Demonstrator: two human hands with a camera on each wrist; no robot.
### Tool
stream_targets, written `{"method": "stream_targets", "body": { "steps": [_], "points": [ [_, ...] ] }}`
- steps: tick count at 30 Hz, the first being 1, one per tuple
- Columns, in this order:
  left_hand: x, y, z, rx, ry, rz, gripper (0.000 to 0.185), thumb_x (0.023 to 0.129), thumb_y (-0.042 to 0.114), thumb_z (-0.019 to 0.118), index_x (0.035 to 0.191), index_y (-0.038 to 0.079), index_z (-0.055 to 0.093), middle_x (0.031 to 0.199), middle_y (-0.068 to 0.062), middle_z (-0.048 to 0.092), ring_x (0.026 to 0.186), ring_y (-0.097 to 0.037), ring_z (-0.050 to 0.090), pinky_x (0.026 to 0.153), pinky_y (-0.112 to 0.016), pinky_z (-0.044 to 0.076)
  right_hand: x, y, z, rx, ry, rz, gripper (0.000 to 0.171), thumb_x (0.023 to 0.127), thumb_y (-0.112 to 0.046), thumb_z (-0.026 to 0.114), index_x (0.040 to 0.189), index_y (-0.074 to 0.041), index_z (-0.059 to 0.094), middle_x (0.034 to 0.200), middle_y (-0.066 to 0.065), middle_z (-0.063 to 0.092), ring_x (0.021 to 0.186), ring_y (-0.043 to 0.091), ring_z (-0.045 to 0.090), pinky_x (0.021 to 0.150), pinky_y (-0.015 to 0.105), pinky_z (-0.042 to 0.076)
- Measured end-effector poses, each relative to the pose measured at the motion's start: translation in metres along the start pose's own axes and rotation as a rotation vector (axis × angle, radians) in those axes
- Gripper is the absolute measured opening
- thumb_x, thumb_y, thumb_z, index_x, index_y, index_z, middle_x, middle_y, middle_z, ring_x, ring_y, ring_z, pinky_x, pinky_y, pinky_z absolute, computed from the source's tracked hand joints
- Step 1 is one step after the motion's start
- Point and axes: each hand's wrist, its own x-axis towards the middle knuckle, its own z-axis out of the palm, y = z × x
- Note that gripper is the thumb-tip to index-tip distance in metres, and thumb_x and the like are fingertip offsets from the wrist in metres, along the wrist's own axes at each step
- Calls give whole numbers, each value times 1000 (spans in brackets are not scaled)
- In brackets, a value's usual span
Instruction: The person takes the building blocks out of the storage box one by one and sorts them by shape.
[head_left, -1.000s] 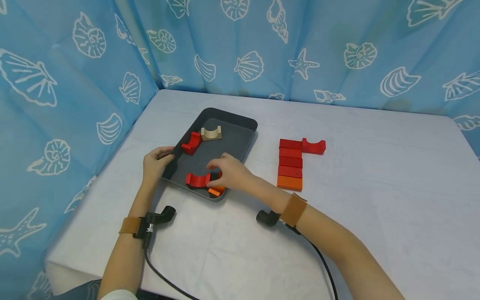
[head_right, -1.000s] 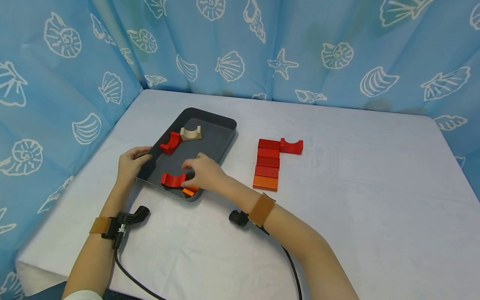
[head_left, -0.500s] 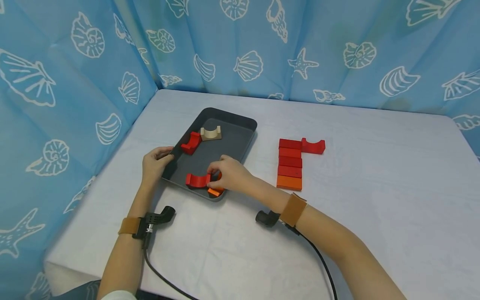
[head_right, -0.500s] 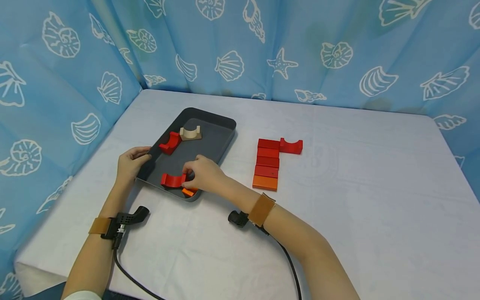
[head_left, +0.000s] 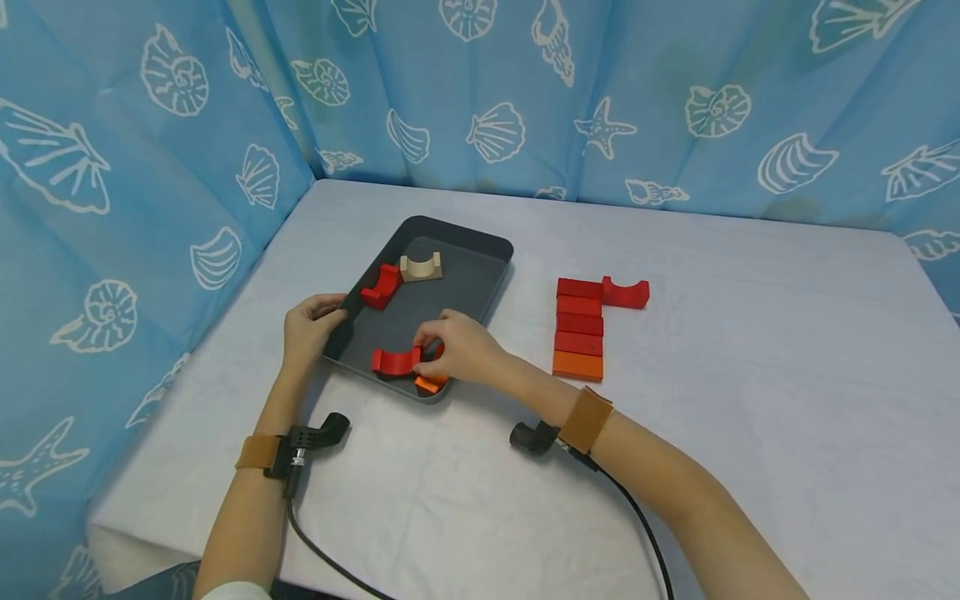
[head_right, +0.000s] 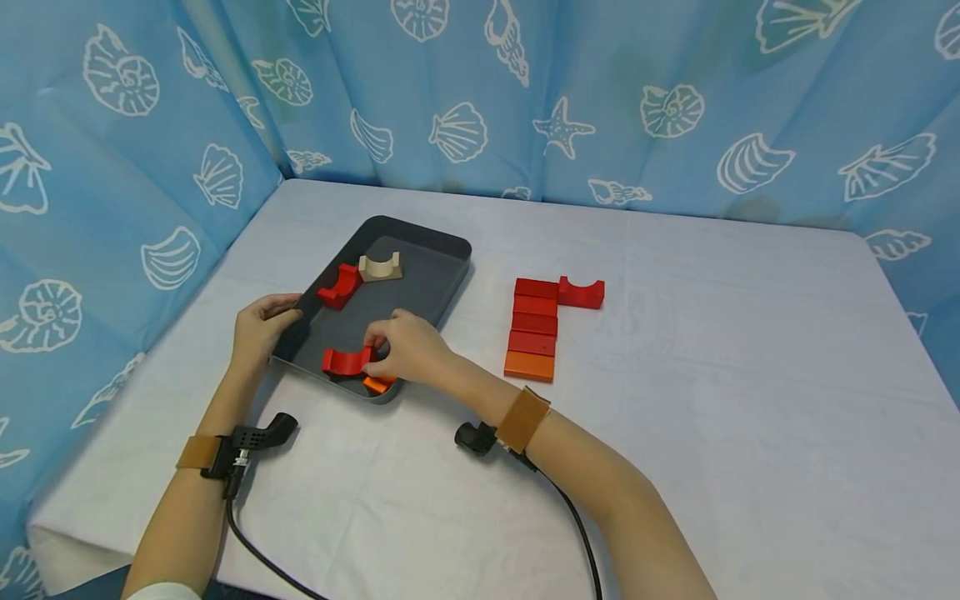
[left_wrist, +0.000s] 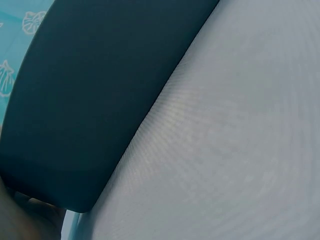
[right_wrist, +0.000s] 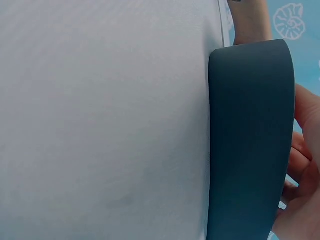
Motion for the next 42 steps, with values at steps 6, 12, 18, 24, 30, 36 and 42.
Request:
{"method": "stream_targets", "body": {
  "steps": [6, 12, 18, 24, 30, 36, 42],
  "points": [
    [-2, -2, 0, 22, -15, 4, 25, 79, 0, 59, 103, -8, 61, 93, -10, 64, 81, -6, 56, 73, -20, 42, -3, 2, -1, 42, 23, 14, 23, 74, -25, 72, 92, -12, 65, 84, -3, 64, 80, 13, 46, 63, 21, 40],
    [-2, -1, -1, 12, -16, 17, 25, 79, 0, 59, 103, -8, 61, 97, -17, 63, 83, -8, 58, 73, -19, 42, -6, 5, -7, 59, 31, 19, 23, 74, -25, 71, 92, -12, 66, 85, -4, 63, 83, 15, 47, 64, 21, 40],
    [-1, 0, 1, 8, -22, 10, 26, 79, -1, 59, 103, -9, 61, 95, -15, 64, 82, -8, 58, 72, -19, 43, -12, 6, -19, 107, 30, 31, 22, 74, -22, 71, 92, -10, 66, 86, -4, 65, 87, 20, 47, 64, 24, 41],
    [-1, 0, 3, 5, -20, 0, 26, 79, -2, 59, 104, -9, 61, 97, -18, 63, 80, -5, 57, 73, -20, 43, -14, 9, -25, 155, 43, 38, 20, 75, -20, 70, 92, -10, 66, 87, -3, 65, 88, 22, 48, 65, 25, 41],
    [-2, 2, 3, -4, -12, -13, 26, 78, -2, 59, 104, -9, 61, 97, -18, 63, 80, -6, 57, 73, -19, 43, -16, 10, -30, 168, 57, 45, 22, 75, -21, 71, 92, -9, 66, 86, -3, 66, 90, 22, 48, 65, 26, 41],
    [-2, 3, 2, -16, -19, -17, 27, 79, -2, 59, 104, -9, 60, 97, -17, 63, 81, -6, 57, 73, -19, 43, -20, 16, -39, 161, 62, 82, 22, 75, -21, 71, 93, -10, 66, 86, -4, 64, 89, 21, 47, 64, 26, 42],
    [-2, 2, 0, -2, -15, -6, 26, 80, -2, 58, 105, -10, 60, 99, -18, 62, 81, -5, 56, 74, -20, 42, -25, 29, -51, 235, 114, 82, 22, 75, -20, 70, 93, -9, 66, 86, -3, 64, 87, 21, 50, 68, 32, 43]
  ]
}}
